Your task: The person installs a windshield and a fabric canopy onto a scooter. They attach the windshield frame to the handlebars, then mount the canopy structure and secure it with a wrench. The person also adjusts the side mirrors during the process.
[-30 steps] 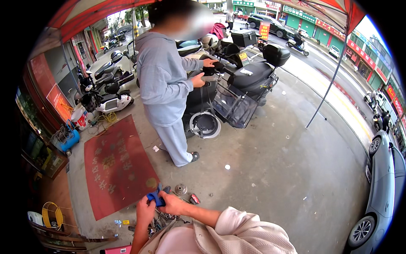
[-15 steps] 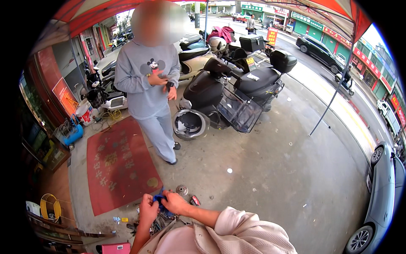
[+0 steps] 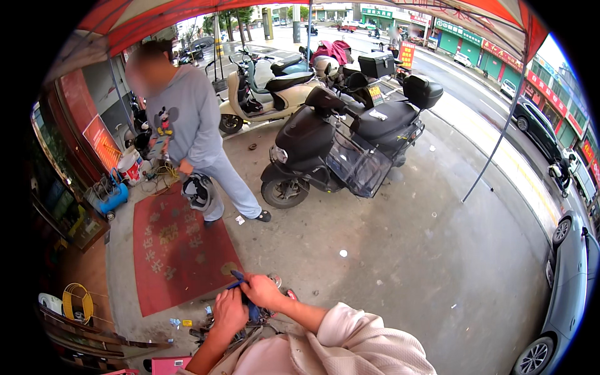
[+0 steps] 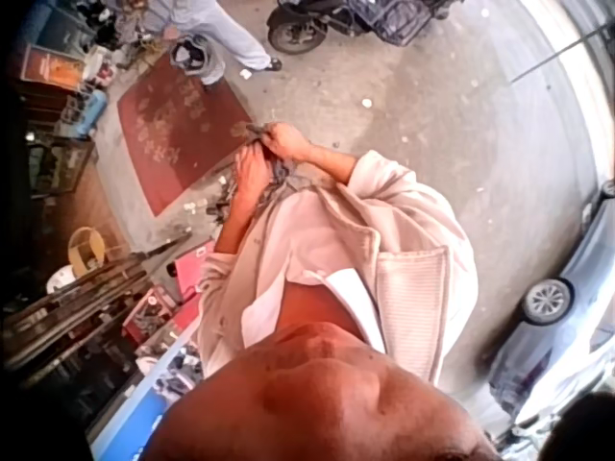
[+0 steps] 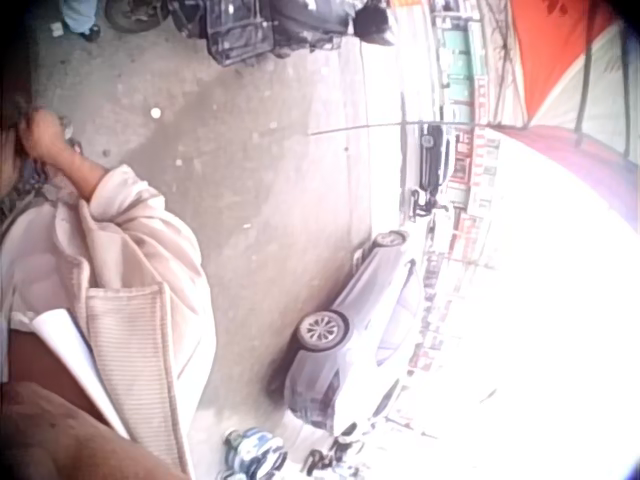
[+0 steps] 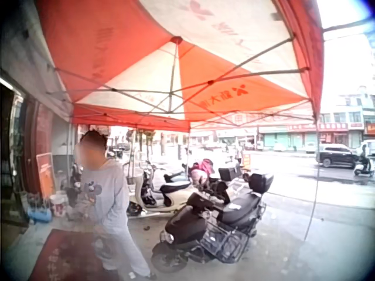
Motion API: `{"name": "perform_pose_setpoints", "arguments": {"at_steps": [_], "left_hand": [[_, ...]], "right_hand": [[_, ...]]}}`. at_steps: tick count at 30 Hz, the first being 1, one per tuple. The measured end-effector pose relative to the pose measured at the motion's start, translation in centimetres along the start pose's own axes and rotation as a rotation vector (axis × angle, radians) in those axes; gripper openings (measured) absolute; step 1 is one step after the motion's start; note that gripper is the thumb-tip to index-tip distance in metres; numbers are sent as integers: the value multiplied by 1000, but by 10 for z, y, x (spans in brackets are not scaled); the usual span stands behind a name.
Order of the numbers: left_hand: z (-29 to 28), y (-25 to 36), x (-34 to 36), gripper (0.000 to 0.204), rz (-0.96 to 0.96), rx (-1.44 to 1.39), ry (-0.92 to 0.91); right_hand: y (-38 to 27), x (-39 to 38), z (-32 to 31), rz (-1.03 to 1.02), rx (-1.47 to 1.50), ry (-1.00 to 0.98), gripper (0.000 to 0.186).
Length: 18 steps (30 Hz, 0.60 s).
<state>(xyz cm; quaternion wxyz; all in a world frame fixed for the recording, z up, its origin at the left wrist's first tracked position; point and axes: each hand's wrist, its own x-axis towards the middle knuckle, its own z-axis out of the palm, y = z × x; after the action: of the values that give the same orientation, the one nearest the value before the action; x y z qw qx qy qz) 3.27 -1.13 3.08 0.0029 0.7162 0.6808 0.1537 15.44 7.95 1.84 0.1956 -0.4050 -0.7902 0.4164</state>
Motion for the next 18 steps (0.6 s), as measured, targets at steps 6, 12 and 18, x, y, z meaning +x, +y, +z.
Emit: {"name": "perform_pose_setpoints", "arguments": {"at_steps": [6,12,18], "left_hand": [[13,-41,30,36,-191,-681,58],[-8,-21,55,34,-487,-1818,274],[92,-84,41,43,-724,-1354,104]], "right_hand": [[3,-19,27,-362,-333,48,21],[-29,-4,-7,-240,-354,-28,24],[-31,7,4,-500,-444,47,23]]}}
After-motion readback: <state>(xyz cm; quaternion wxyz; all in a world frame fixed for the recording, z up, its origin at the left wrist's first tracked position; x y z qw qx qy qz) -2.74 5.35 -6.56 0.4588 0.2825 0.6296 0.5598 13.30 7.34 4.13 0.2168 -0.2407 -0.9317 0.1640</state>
